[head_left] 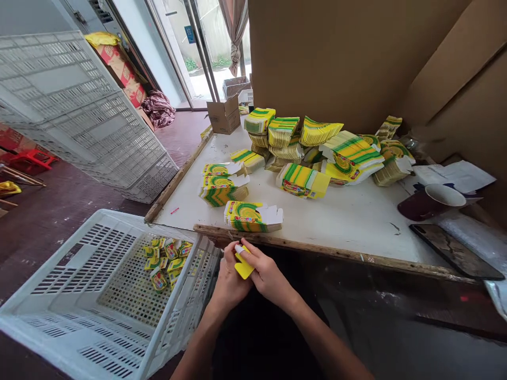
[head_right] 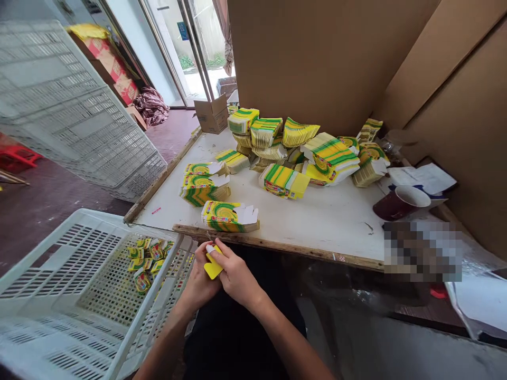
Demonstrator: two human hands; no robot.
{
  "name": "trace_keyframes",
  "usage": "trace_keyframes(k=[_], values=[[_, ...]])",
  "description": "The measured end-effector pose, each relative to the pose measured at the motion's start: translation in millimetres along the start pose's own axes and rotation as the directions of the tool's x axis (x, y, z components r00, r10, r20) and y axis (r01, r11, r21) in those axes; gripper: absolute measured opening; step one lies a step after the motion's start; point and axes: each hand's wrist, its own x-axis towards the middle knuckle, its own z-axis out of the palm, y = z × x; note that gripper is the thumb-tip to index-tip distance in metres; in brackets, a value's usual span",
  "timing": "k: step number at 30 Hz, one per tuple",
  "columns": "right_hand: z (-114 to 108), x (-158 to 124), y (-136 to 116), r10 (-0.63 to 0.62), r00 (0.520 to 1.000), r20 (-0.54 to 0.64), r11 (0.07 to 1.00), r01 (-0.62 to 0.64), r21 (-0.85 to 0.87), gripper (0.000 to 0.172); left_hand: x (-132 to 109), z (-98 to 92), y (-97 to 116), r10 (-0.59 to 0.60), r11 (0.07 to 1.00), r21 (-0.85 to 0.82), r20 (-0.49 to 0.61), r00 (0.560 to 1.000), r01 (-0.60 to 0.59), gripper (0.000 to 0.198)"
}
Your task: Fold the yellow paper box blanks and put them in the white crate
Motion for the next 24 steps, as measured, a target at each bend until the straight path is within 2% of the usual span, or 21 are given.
trace_keyframes(k=[3, 6, 9, 12, 14, 16, 18, 20, 22, 24], values=[[-6.1, 0.0, 4.9, -0.009, 0.998, -0.065, 0.997, 0.004, -0.071, 0.055, -0.1, -9.1, -3.2, -0.020, 0.992, 0.125, 0.004, 1.000, 0.019, 0.050], [-10.0, -1.6, 8.3, 0.003, 0.999, 0.054, 0.985, 0.006, -0.170, 0.055, 2.4, -20.5, -2.6, -0.015, 0.991, 0.132, 0.025, 1.000, 0.012, 0.041], [-15.9, -2.5, 7.3, 0.011, 0.996, 0.093, 0.970, 0.012, -0.243, 0.041, 6.2, -28.8, 0.9, -0.006, 0.994, 0.108, 0.058, 0.998, 0.000, 0.040], [-28.7, 0.0, 1.0, -0.010, 0.993, 0.119, 0.967, 0.040, -0.252, 0.023, 10.5, -33.7, 5.8, -0.012, 0.999, 0.051, 0.151, 0.988, 0.005, 0.043], [-36.4, 3.3, -4.2, -0.013, 0.986, 0.167, 0.969, 0.054, -0.243, 0.018, 13.3, -34.7, 9.4, -0.001, 0.999, 0.039, 0.185, 0.983, -0.006, 0.044], [-37.4, 7.0, -8.2, 0.001, 0.987, 0.162, 0.974, 0.036, -0.224, 0.017, 15.6, -33.6, 12.7, 0.019, 0.998, 0.051, 0.168, 0.986, -0.028, 0.042], [-29.9, 10.6, -9.6, 0.015, 0.996, 0.091, 0.983, 0.002, -0.185, 0.021, 17.7, -32.7, 14.0, 0.025, 0.998, 0.055, 0.116, 0.993, -0.031, 0.040], [-17.8, 14.6, -9.0, 0.013, 1.000, 0.002, 0.991, -0.012, -0.130, 0.033, 20.0, -36.7, 11.3, -0.007, 1.000, 0.016, 0.083, 0.996, 0.006, 0.041], [-8.5, 20.2, -7.6, -0.008, 0.998, -0.065, 0.996, 0.002, -0.086, 0.051, 22.7, -50.1, 3.2, -0.084, 0.996, -0.018, 0.055, 0.995, 0.085, 0.043], [-7.6, 28.9, -6.2, -0.027, 0.990, -0.137, 0.995, 0.013, -0.104, 0.058, 25.4, -73.4, -9.3, -0.170, 0.985, 0.027, -0.070, 0.983, 0.172, 0.049]])
